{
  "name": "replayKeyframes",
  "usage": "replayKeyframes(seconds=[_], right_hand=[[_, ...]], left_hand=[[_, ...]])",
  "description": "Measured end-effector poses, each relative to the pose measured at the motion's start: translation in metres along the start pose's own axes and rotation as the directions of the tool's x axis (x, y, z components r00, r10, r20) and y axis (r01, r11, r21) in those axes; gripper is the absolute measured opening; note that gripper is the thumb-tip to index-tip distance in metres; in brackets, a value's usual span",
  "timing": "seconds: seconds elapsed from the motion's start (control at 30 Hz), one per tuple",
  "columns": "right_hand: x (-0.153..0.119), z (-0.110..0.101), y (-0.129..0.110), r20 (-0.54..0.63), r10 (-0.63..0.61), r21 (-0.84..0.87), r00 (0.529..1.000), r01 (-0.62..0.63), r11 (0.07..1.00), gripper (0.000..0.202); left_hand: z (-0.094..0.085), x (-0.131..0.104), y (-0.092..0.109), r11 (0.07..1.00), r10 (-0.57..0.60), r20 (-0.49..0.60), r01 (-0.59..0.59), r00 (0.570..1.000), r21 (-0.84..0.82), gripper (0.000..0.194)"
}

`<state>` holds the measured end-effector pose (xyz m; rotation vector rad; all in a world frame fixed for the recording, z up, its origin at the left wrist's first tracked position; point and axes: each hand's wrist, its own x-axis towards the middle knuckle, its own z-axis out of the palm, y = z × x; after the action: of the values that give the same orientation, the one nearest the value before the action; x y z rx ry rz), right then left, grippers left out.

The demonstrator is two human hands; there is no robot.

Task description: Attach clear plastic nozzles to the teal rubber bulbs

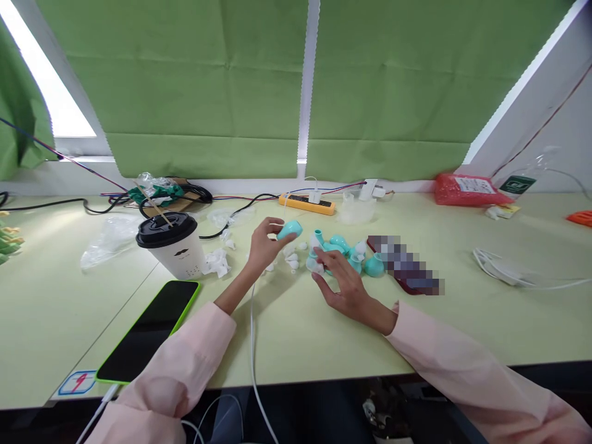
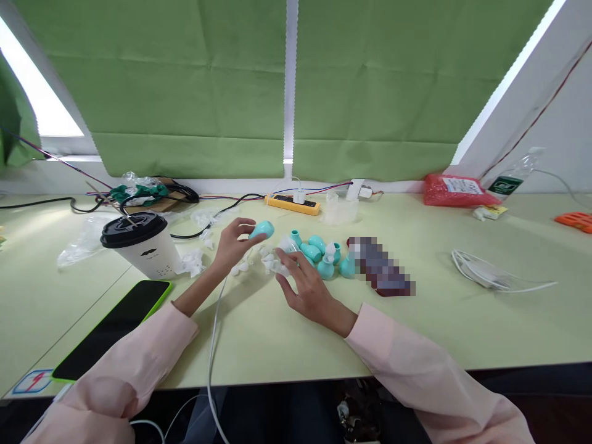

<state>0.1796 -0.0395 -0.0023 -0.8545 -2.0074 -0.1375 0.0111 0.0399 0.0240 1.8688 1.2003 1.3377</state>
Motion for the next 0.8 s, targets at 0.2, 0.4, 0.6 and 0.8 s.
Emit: replayKeyframes(seconds=[0.2, 0.4, 0.6, 0.8], right_hand=[[0.001, -0.001, -0.002, -0.03, 0.035, 0.064, 0.999, -0.033, 0.997, 0.032], [0.001, -0.001, -0.009, -0.081, 0.147, 0.229, 0.986, -0.125, 0.965, 0.021], [-0.002, -0.001, -0.013, -0.104, 0.246, 0.361, 0.964, -0.194, 0.912, 0.02], [-0.001, -0.001, -0.011, -0.135, 0.135, 0.227, 0.982, -0.102, 0.969, 0.019]], left_hand=[[-0.019, -0.022, 0.019, 0.96, -0.087, 0.16, 0.126, 0.983, -0.25, 0.04], [-0.021, -0.034, 0.014, 0.723, -0.259, 0.321, 0.403, 0.911, -0.562, 0.03], [-0.017, -0.041, 0.02, 0.409, -0.409, 0.515, 0.655, 0.754, -0.635, 0.023], [-0.014, -0.043, 0.017, 0.353, -0.369, 0.587, 0.693, 0.721, -0.628, 0.017]])
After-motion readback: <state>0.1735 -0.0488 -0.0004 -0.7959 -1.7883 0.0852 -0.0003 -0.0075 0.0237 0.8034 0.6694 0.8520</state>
